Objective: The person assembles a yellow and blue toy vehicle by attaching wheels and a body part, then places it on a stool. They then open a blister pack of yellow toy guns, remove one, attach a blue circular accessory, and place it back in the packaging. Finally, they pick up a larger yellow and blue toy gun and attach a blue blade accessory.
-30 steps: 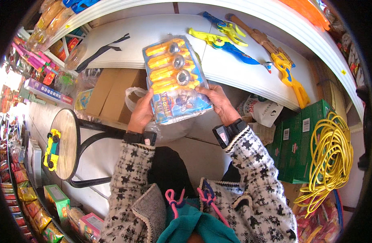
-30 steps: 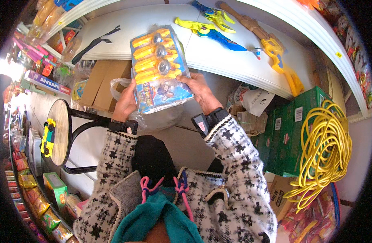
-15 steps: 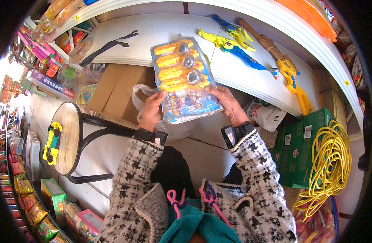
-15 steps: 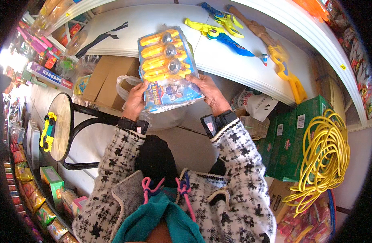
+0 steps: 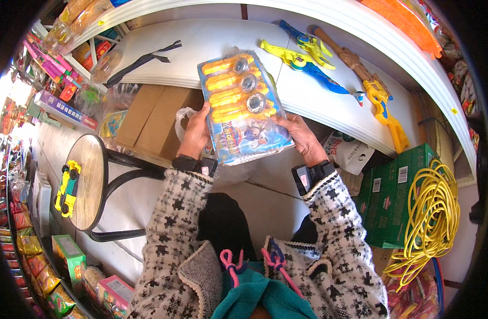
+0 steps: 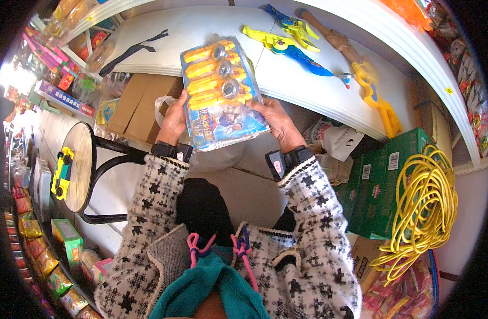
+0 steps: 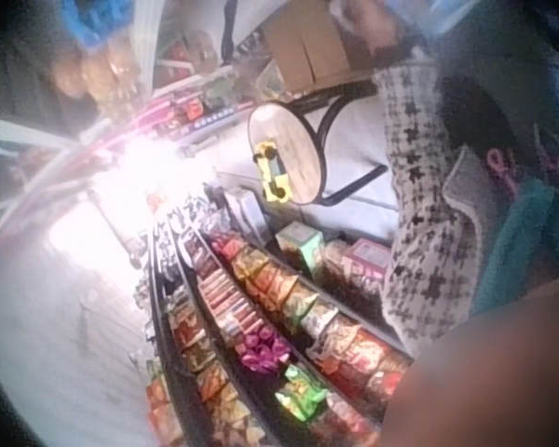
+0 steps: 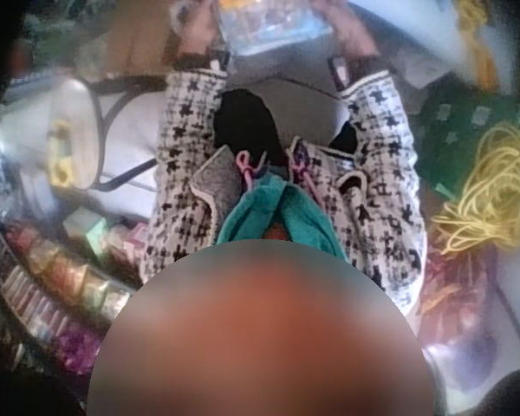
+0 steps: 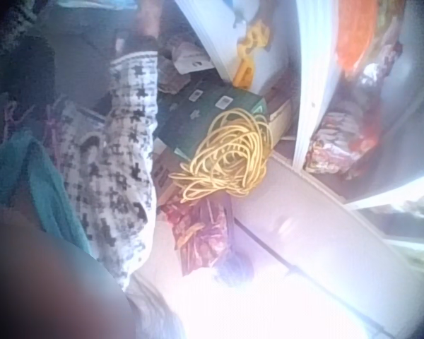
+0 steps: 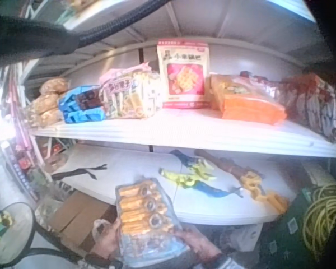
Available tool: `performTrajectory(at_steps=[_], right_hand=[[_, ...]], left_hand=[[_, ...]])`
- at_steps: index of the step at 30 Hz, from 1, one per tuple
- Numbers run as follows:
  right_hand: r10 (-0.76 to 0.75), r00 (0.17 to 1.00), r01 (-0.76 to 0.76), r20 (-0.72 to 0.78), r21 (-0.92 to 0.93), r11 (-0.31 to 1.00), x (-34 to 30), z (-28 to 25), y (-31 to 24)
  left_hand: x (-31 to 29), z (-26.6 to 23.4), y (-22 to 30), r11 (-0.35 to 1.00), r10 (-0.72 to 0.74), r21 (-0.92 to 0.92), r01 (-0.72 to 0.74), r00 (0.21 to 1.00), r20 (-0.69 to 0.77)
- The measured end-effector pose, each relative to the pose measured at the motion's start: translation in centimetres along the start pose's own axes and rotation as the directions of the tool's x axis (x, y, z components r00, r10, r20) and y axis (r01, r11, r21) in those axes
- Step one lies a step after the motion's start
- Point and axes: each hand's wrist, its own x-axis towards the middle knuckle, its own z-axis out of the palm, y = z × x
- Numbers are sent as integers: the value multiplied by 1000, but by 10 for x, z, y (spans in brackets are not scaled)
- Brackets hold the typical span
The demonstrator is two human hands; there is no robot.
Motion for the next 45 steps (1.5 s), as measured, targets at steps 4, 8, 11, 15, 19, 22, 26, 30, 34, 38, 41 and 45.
performTrajectory(at_steps=[4,8,11,15,19,22,26,30,34,38,41,45], right_hand=[[-2,1000,1,-23,-38,999,-3,3,-2],[-60,994,57,-97,-40,998,-4,9,-1],[-130,991,123,-41,-146,982,-4,12,1],[-107,994,103,-25,-131,986,-2,13,5],[-107,994,101,-39,-123,987,-1,12,4],[-132,988,125,-82,-87,988,-1,13,4],[-109,991,108,-73,-20,994,-2,12,1],[-94,993,94,-75,-15,995,-3,11,-1],[-91,991,89,-94,-23,996,-4,13,-2],[-88,992,85,-94,-37,996,-5,15,-3],[-120,990,119,-78,-12,993,-4,15,-2],[-150,985,148,-81,-26,989,-3,15,-1]], left_hand=[[2,0,-15,991,130,15,-129,990,-56],[11,-2,-24,978,204,77,-194,967,-155],[19,-1,-29,823,410,517,-235,876,-254],[15,-1,-28,862,367,450,-232,898,-241],[-7,-2,-15,972,174,172,-158,981,-80],[-22,-1,-7,986,-50,159,45,998,29],[-31,-3,-3,996,-48,77,33,978,204],[-29,-7,-5,996,-21,84,4,980,197],[-25,-4,-13,990,17,140,-21,999,31],[-24,5,-18,965,138,233,-118,988,-74],[-30,8,-16,980,113,165,-114,993,11],[-38,6,-9,999,-1,47,-8,983,183]])
